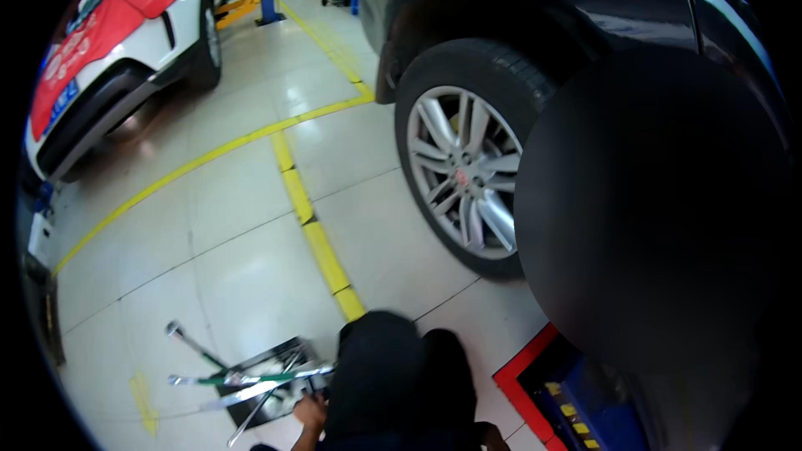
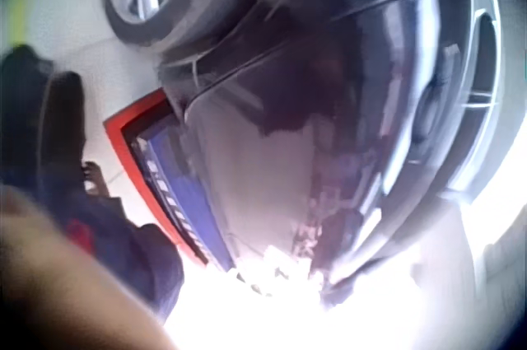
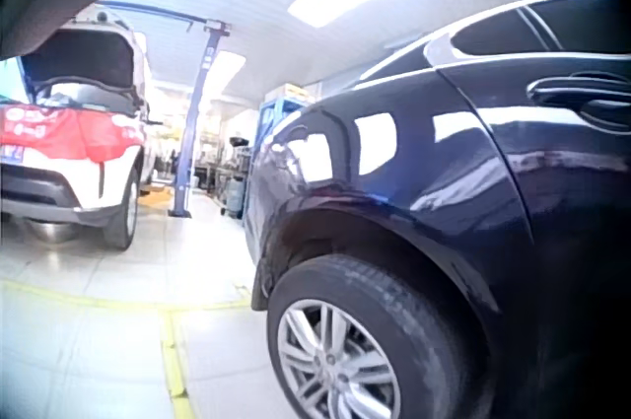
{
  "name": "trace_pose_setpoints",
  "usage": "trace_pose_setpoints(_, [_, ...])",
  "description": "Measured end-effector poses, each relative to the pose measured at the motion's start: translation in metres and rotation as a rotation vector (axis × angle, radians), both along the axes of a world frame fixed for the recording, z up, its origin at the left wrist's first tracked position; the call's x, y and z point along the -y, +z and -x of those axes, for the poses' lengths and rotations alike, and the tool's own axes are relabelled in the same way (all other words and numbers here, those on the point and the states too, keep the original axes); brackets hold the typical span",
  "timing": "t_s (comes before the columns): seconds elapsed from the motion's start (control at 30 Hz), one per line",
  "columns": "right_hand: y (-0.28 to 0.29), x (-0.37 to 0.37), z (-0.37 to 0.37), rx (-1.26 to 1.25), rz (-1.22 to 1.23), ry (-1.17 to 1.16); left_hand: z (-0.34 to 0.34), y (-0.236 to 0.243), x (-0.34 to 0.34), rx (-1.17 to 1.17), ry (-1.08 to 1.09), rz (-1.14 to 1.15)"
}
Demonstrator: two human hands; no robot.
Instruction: The person uses a lug wrench to loosen and remove lug nuts from a car wheel, then removes the tire and places it on a tire rack. The person repeats the process on another wheel, removing the lug nuts and the tire.
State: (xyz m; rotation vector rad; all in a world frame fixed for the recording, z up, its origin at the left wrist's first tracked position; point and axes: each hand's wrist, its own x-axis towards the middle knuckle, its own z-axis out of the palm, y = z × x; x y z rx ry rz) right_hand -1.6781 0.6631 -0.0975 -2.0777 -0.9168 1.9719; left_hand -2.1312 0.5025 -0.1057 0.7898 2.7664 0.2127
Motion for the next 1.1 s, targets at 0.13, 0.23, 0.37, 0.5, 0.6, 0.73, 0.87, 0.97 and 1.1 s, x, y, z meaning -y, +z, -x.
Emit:
trace_pose_setpoints(0.13, [-0.024,-0.103,0.027,0.014,-0.038,0.337,0.033,-0.016,-0.049,-0.018,0.269,0.007])
trace_pose_setpoints(0.23, [-0.016,-0.205,0.102,0.092,-0.190,0.425,0.073,-0.072,-0.067,-0.362,0.365,-0.001])
trace_pose_setpoints(0.37, [0.007,-0.299,0.204,-0.061,-0.177,0.384,0.135,-0.010,-0.158,-0.280,0.598,0.146])
trace_pose_setpoints(0.5, [0.003,-0.355,0.264,-0.007,-0.319,0.669,0.169,-0.032,-0.162,-0.157,0.637,0.106])
trace_pose_setpoints(0.6, [0.043,-0.388,0.319,-0.008,-0.268,0.689,0.157,-0.010,-0.156,-0.092,0.637,-0.198])
trace_pose_setpoints(0.73, [0.089,-0.423,0.394,-0.178,-0.360,0.679,0.154,0.166,-0.188,0.261,0.577,-0.378])
trace_pose_setpoints(0.87, [0.172,-0.446,0.459,-0.422,-0.634,0.462,0.238,0.290,-0.267,0.314,0.460,-0.447])
trace_pose_setpoints(0.97, [0.231,-0.440,0.491,-0.579,-1.064,0.477,0.271,0.351,-0.386,0.332,-0.365,-0.282])
trace_pose_setpoints(1.1, [0.273,-0.404,0.480,-0.407,-1.461,0.665,0.255,0.349,-0.505,0.457,-1.075,-0.310])
